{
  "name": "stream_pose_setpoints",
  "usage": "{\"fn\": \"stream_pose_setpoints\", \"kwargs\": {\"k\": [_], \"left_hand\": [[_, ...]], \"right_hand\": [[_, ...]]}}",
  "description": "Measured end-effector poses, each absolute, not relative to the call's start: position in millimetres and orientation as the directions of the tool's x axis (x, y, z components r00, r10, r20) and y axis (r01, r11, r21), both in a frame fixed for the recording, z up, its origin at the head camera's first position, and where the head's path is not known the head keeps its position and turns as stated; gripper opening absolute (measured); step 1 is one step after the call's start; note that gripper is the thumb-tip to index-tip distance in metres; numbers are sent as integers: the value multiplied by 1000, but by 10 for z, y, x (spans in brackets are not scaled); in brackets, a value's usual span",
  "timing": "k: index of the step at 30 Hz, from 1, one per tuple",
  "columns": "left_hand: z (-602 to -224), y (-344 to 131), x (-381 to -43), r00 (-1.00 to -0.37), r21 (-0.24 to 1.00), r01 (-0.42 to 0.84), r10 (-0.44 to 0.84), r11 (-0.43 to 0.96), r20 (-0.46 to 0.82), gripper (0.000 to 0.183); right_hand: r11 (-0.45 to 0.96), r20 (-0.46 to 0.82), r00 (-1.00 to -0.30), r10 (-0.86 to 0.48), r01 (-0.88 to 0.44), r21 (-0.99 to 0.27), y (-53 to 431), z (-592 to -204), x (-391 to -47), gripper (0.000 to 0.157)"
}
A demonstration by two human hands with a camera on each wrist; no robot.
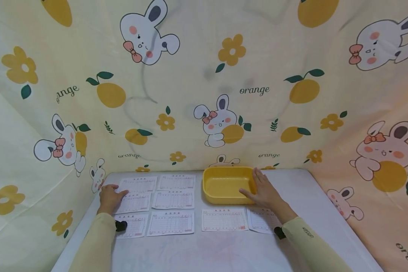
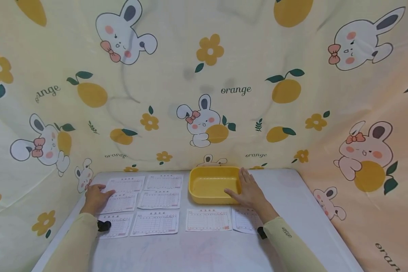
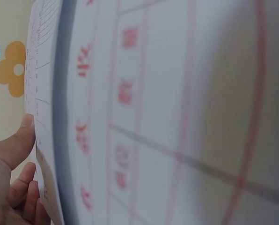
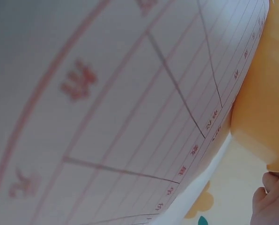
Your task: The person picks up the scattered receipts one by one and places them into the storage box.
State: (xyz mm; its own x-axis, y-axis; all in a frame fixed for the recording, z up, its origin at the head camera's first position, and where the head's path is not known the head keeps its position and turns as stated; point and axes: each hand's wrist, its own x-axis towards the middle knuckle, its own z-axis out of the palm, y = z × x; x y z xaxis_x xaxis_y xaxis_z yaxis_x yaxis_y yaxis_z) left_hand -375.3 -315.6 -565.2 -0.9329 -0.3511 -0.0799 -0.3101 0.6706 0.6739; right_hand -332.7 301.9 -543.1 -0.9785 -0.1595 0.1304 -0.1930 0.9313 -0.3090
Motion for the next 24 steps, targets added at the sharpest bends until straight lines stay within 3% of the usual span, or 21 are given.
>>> {"fn": "stream_pose_setpoints", "kwargs": {"k": [24], "left_hand": [[-5577,-3089,-3705,-926,650,-338,-364,681,-99,54]], "right_hand": [[934,134,-980,-147,-182,-308,3007,-5424,-3324,120]]}}
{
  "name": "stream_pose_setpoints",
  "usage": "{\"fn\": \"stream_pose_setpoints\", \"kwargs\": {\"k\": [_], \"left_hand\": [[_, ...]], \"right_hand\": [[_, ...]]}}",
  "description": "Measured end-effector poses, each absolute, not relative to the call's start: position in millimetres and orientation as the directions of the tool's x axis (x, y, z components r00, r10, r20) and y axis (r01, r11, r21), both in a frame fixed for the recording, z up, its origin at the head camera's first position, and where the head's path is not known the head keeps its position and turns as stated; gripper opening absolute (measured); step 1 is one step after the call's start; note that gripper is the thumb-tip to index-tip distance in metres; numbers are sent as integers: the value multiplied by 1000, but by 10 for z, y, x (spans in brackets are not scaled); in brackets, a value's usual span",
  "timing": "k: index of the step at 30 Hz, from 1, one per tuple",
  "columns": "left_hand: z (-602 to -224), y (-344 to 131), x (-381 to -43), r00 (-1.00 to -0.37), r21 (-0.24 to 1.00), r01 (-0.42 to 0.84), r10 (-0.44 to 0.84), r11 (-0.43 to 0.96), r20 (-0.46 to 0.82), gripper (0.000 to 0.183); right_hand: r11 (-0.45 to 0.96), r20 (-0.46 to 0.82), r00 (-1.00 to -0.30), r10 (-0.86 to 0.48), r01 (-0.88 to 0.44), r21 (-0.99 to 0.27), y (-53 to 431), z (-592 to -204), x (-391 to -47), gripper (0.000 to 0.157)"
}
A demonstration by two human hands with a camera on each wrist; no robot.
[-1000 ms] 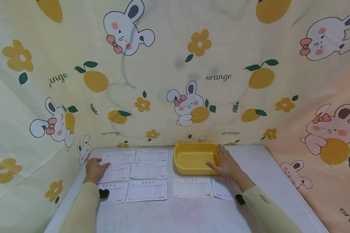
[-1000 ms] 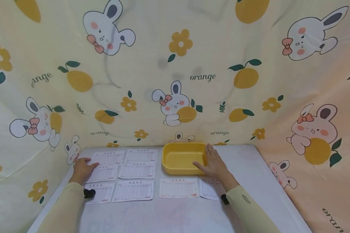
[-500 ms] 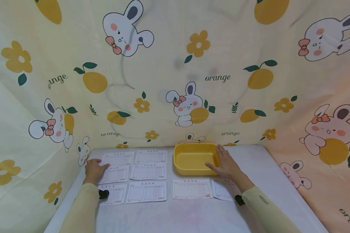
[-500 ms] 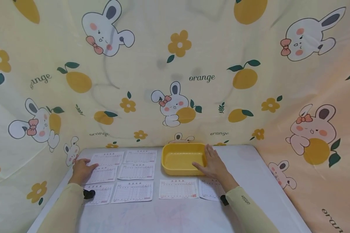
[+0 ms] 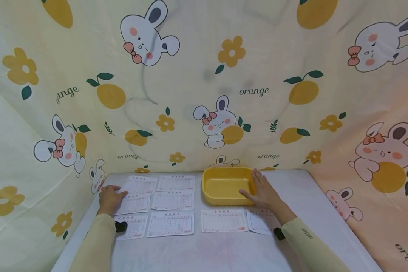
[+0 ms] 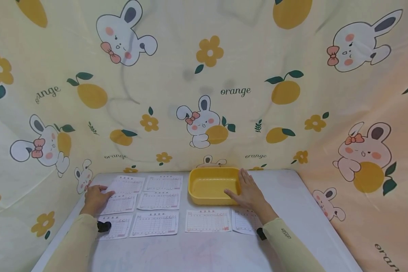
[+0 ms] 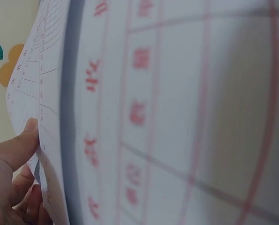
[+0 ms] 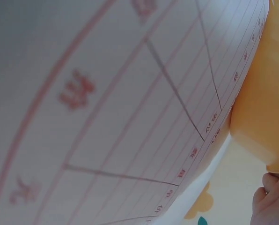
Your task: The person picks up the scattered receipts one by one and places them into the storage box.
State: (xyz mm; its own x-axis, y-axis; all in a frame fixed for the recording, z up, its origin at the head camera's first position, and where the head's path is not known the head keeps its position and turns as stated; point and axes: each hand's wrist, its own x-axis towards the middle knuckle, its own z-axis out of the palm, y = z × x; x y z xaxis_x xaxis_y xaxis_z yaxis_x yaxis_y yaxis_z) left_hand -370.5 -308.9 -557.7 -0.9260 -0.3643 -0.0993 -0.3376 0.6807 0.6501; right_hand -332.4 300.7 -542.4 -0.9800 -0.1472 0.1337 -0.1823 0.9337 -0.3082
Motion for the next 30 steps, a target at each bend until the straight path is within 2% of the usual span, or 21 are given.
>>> {"fn": "stream_pose_setpoints", "kwargs": {"k": [14,21,26,30], "left_hand": [[-5578,-3064,-3763,-939,618,-309,-337,723,-76,50],[-5473,-3048,-3693,-930,663,-329,-355,673,-101,49],[-5458,-3094,-3705,-935,694,-300,-348,654,-76,50],[-5412,-3097,-3677,-935,704,-270,-353,657,-30,43]], "right_hand": [[934,131,-980,-152,-186,-304,3027,-5445,-3341,120],[935,131,-977,-167,-199,-293,3006,-5428,-3333,119],[932,147,-972,-181,-217,-289,3003,-5398,-3316,116],[934,148,-973,-180,-216,-285,3015,-5413,-3317,117]]}}
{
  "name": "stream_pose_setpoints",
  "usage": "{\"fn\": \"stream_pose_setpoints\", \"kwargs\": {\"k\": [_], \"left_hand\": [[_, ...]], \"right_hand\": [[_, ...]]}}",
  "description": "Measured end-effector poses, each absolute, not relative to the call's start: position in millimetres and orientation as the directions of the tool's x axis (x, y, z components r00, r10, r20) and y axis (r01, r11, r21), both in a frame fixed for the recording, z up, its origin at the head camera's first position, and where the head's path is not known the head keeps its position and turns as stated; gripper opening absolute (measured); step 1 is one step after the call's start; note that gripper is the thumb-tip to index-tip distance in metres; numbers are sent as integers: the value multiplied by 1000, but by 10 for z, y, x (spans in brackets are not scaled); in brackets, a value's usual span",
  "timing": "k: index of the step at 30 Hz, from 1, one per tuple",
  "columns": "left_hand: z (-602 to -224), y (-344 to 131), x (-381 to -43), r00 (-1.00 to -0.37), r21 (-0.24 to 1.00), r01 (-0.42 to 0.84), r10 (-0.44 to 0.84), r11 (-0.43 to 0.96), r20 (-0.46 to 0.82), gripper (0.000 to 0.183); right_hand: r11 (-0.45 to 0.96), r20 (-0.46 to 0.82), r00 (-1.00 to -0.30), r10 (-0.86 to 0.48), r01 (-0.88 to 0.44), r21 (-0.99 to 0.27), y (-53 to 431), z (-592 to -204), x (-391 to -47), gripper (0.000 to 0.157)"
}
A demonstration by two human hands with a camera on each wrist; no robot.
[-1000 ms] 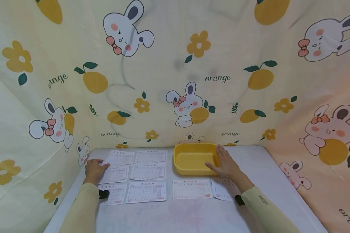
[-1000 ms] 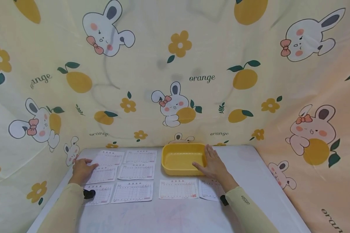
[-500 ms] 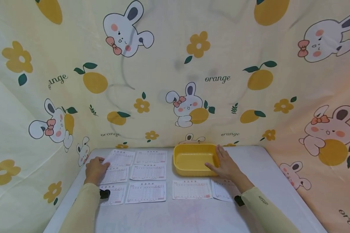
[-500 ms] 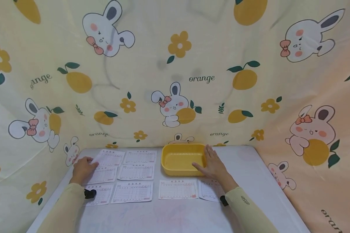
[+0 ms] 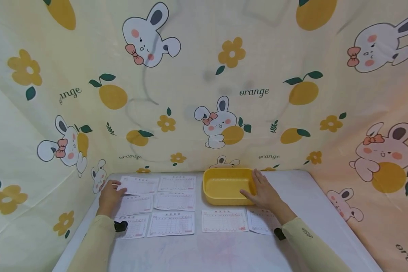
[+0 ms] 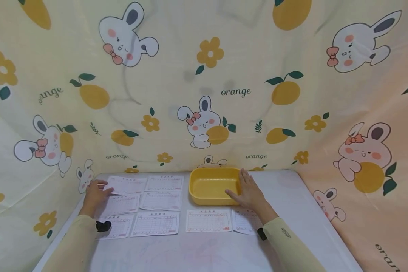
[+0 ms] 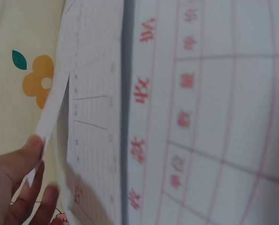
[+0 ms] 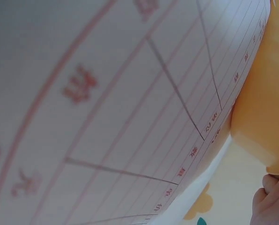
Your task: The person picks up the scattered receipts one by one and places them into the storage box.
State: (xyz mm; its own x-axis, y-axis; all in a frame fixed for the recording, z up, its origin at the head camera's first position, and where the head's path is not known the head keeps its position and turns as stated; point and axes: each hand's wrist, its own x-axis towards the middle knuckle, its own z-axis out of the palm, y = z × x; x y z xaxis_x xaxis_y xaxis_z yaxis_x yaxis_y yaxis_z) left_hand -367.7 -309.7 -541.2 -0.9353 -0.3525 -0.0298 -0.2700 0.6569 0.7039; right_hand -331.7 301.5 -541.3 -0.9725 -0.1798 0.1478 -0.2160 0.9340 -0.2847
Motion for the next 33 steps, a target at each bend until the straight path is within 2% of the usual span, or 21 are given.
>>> {"fn": "stream_pose_setpoints", "kwargs": {"k": [5,11,15,22,33], "left_hand": [[-5368,-3071,-3632,-921,697,-258,-388,669,32,33],[-5321,-3087,-3595,-913,728,-220,-399,649,81,34],[-5270,-3077,-3578,-903,750,-227,-422,621,76,40],[-5228,-3074,-3558,-897,773,-242,-439,587,53,35],[-5161,-3101,-3529,-909,829,-183,-413,529,62,35]], "right_hand": [[936,149,-975,-167,-205,-286,3016,-5437,-3335,117],[937,157,-974,-162,-202,-286,3007,-5427,-3340,118],[933,161,-973,-163,-206,-294,3006,-5416,-3332,117],[934,161,-974,-161,-203,-295,2997,-5423,-3330,115],[933,164,-973,-159,-203,-296,2991,-5408,-3313,117]]}}
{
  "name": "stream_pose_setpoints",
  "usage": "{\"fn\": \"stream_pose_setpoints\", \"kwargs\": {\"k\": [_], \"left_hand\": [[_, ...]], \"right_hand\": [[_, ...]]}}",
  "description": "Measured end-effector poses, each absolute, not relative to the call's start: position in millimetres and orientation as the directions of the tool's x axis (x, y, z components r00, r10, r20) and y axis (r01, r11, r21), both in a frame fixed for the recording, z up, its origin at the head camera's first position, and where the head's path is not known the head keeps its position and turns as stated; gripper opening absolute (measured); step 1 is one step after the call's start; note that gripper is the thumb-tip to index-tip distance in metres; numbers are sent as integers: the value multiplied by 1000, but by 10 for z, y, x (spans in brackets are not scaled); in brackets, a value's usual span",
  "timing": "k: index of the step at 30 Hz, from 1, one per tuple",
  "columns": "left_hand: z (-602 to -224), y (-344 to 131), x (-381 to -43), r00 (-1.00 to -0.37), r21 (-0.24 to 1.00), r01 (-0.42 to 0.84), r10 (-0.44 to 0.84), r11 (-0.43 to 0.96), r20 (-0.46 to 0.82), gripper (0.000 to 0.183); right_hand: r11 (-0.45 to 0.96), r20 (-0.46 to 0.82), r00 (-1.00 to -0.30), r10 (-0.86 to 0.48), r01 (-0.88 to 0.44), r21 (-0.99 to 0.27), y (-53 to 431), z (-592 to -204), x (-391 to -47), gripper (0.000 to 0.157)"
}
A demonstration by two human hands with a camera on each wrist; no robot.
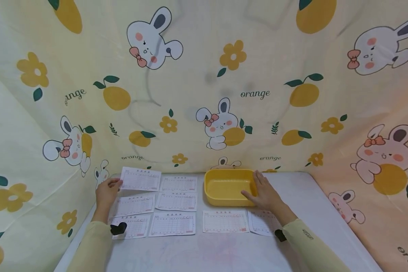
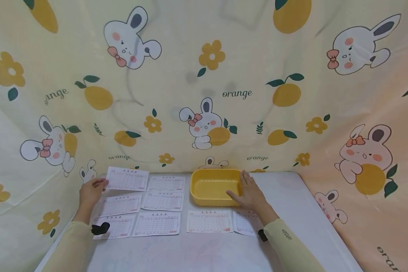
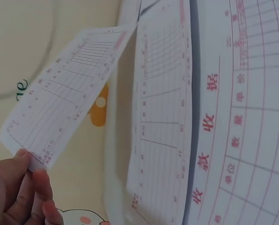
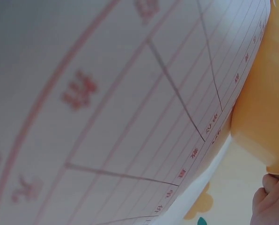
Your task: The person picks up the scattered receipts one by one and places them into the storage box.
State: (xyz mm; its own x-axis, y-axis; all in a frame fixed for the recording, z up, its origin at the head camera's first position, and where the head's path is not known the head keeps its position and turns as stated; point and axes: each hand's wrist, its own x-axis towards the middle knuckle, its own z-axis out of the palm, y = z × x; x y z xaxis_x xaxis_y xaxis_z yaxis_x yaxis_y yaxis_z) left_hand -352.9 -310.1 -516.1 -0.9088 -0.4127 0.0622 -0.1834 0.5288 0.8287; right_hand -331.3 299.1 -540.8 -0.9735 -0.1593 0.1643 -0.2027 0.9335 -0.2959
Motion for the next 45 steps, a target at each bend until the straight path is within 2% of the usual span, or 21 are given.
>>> {"fn": "stream_pose_setpoints", "kwargs": {"k": [7,20,25,38,45], "left_hand": [[-5132,-3059,-3465,-910,813,-130,-393,568,129,32],[-5013,-2901,-3289,-924,821,-85,-354,565,148,31],[-4990,-2813,-3229,-929,827,-30,-322,561,184,30],[-5003,-2485,-3173,-963,863,5,-230,505,141,32],[-4991,-2315,-3189,-969,877,50,-188,478,158,29]], "right_hand": [[933,164,-973,-162,-205,-296,3001,-5410,-3306,117],[933,173,-973,-152,-199,-300,2999,-5422,-3316,115],[936,168,-974,-149,-194,-294,3004,-5420,-3312,116],[936,154,-978,-141,-183,-302,3005,-5432,-3319,118],[936,150,-979,-136,-177,-305,2998,-5431,-3326,116]]}}
